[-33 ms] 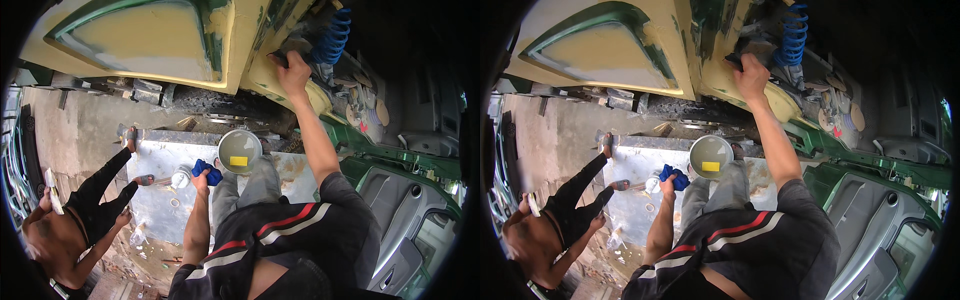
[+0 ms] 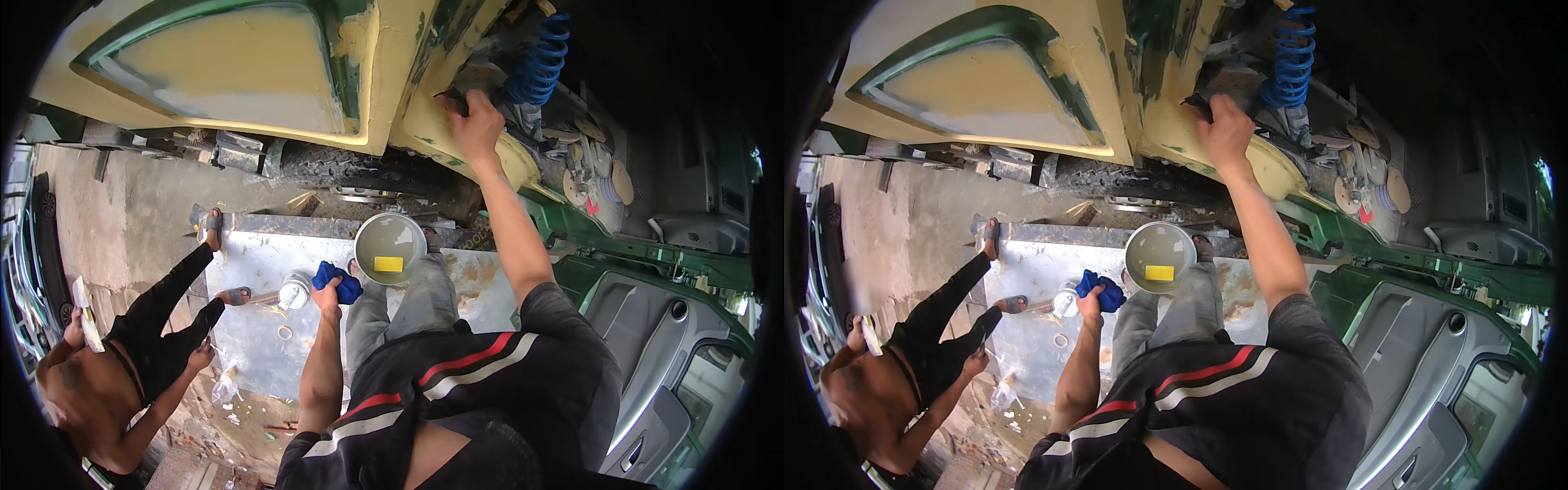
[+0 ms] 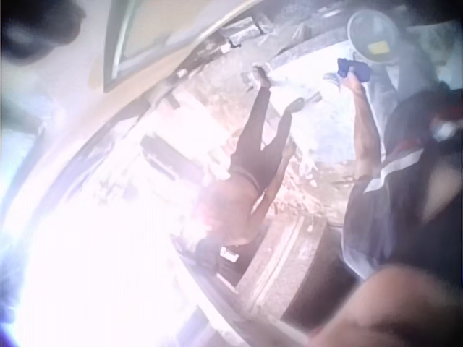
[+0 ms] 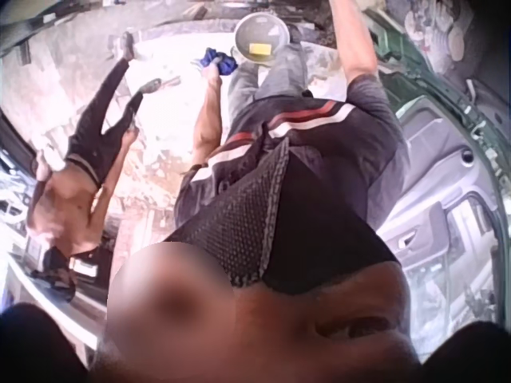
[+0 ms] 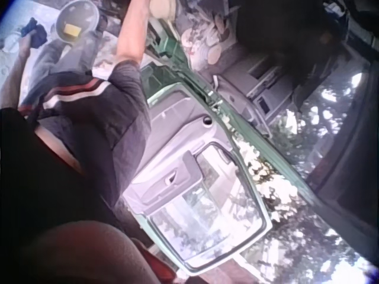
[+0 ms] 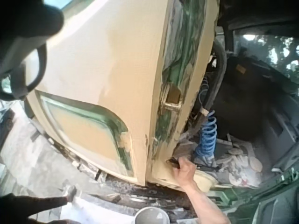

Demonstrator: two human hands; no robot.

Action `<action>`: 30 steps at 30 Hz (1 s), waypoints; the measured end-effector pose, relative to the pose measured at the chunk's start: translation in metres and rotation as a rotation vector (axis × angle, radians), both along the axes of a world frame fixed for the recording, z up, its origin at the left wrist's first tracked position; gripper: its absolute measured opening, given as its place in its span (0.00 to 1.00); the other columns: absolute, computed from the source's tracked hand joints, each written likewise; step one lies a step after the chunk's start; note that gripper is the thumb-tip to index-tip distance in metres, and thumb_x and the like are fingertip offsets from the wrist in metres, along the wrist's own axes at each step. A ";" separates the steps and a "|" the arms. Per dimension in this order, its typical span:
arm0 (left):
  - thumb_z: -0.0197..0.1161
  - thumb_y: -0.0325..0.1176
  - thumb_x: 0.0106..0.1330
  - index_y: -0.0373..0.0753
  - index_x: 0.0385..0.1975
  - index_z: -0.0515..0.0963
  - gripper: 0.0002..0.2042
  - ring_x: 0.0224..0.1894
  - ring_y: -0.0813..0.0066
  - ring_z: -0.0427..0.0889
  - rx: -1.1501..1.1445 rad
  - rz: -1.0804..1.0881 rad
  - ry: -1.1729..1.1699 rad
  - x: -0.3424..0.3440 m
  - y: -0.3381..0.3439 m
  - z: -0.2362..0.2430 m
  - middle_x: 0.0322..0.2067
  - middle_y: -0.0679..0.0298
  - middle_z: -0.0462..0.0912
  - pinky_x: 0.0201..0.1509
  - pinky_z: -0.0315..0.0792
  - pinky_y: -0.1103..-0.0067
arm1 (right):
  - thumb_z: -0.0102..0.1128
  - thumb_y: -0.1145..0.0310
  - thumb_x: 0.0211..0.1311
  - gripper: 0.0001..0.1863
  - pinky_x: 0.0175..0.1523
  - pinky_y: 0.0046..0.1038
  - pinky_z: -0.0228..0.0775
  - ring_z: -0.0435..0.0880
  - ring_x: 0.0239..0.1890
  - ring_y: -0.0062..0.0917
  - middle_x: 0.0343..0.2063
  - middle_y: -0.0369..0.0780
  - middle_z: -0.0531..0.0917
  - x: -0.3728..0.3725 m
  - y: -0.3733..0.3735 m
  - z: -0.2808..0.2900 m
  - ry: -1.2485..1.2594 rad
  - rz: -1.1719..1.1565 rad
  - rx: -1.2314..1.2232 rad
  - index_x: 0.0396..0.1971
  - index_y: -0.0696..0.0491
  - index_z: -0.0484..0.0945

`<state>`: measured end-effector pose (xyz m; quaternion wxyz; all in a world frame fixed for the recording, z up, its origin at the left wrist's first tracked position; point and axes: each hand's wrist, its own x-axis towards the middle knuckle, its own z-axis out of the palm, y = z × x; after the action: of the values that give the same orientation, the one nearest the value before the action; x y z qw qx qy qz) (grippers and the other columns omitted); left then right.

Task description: The person rubs the side of a green truck with a sanding block and wipes the surface with a blue cloth after dipping it into a bucket of water.

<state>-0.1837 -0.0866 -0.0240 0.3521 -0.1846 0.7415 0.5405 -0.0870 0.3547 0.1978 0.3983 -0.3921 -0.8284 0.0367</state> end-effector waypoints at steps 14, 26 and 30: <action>0.69 0.19 0.48 0.36 0.51 0.80 0.25 0.47 0.69 0.84 0.155 0.026 0.010 0.002 0.000 -0.003 0.45 0.63 0.86 0.56 0.76 0.72 | 0.79 0.65 0.53 0.22 0.25 0.36 0.65 0.74 0.20 0.44 0.19 0.46 0.76 -0.035 0.007 0.040 0.443 0.004 0.142 0.23 0.58 0.70; 0.68 0.19 0.50 0.34 0.50 0.80 0.22 0.43 0.69 0.84 0.165 -0.007 -0.024 -0.007 -0.035 -0.008 0.42 0.63 0.85 0.53 0.76 0.73 | 0.76 0.67 0.57 0.16 0.29 0.28 0.67 0.74 0.21 0.28 0.20 0.42 0.79 -0.043 -0.006 0.113 0.705 -0.027 0.027 0.26 0.58 0.75; 0.67 0.21 0.52 0.34 0.50 0.80 0.22 0.43 0.69 0.84 0.269 0.053 -0.114 -0.001 -0.053 -0.051 0.41 0.63 0.85 0.52 0.76 0.73 | 0.72 0.68 0.59 0.13 0.31 0.27 0.70 0.78 0.23 0.24 0.23 0.44 0.82 -0.031 -0.050 0.055 0.676 0.078 -0.243 0.30 0.59 0.76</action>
<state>-0.1843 -0.1396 -0.0755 0.4010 -0.1856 0.6361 0.6326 -0.1182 0.3049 0.2528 0.5987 -0.3704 -0.6537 0.2775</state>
